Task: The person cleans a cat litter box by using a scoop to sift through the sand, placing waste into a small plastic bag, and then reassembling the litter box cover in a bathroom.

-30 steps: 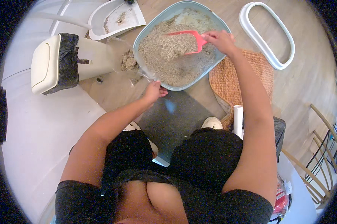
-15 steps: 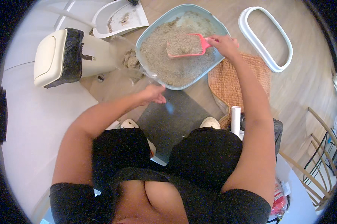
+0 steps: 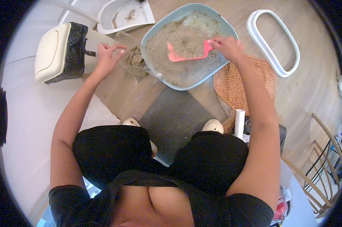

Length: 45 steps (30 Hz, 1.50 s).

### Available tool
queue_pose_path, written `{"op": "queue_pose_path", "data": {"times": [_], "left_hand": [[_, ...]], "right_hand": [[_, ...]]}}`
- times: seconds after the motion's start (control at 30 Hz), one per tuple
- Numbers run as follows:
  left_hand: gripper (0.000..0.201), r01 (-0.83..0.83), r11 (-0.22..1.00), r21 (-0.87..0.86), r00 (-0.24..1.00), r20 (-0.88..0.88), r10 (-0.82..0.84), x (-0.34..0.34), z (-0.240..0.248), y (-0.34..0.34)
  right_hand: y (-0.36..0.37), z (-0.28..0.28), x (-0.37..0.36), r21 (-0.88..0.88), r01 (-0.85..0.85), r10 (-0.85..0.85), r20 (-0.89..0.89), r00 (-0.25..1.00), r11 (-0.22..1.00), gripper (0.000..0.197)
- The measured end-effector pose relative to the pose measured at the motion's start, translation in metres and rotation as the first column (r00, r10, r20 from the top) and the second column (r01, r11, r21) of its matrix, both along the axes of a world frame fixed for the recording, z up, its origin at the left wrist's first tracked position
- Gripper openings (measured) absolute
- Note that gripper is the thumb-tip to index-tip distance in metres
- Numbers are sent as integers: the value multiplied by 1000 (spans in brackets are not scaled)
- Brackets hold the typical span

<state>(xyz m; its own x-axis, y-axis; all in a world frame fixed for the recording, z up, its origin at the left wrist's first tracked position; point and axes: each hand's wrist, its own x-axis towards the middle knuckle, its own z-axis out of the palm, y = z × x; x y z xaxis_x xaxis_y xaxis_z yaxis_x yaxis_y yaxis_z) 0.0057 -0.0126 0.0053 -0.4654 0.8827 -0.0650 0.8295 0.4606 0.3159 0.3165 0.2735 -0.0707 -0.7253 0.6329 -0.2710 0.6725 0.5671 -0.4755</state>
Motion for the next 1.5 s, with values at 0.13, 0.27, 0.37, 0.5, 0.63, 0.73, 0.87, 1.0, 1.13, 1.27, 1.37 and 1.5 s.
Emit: {"op": "queue_pose_path", "data": {"times": [0.13,0.27,0.37,0.5,0.63,0.73,0.87,1.0,1.13,1.27,1.37,1.5], "left_hand": [[22,-22,999,23,999,27,21,-15,-16,-6],[25,-93,995,41,985,150,86,-18,-25,-7],[26,-114,991,67,972,216,97,-17,-29,-8],[28,-66,992,112,991,125,52,-13,-29,-12],[28,-67,994,91,978,204,47,-10,-21,-5],[29,-67,993,95,984,173,49,-6,-23,-7],[29,-68,992,106,986,159,51,-10,-24,-9],[30,-23,995,94,994,111,13,-10,-24,-9],[31,-61,996,71,980,193,46,-7,-22,-6],[33,-35,995,98,982,186,17,-8,-24,-10],[34,-22,996,89,988,155,8,-9,-23,-12],[35,-59,994,88,968,247,36,-5,-21,-6]], "right_hand": [[4,13,2,16,71,-72,70,995,997,39],[-1,7,6,-25,34,-34,-6,999,999,41],[1,13,6,0,130,-130,20,991,991,41],[-4,15,4,-55,112,-114,-23,993,992,43],[6,12,11,-62,122,-123,-3,992,991,45],[1,6,10,-43,108,-109,-31,994,993,45],[3,11,12,17,121,-121,12,993,993,44],[3,13,13,23,132,-132,7,991,991,44],[-5,15,10,23,-4,3,47,999,1000,43],[0,23,9,85,98,-102,46,994,992,45],[-5,23,8,69,71,-74,40,996,995,46],[1,17,16,56,132,-133,5,991,990,46]]}}
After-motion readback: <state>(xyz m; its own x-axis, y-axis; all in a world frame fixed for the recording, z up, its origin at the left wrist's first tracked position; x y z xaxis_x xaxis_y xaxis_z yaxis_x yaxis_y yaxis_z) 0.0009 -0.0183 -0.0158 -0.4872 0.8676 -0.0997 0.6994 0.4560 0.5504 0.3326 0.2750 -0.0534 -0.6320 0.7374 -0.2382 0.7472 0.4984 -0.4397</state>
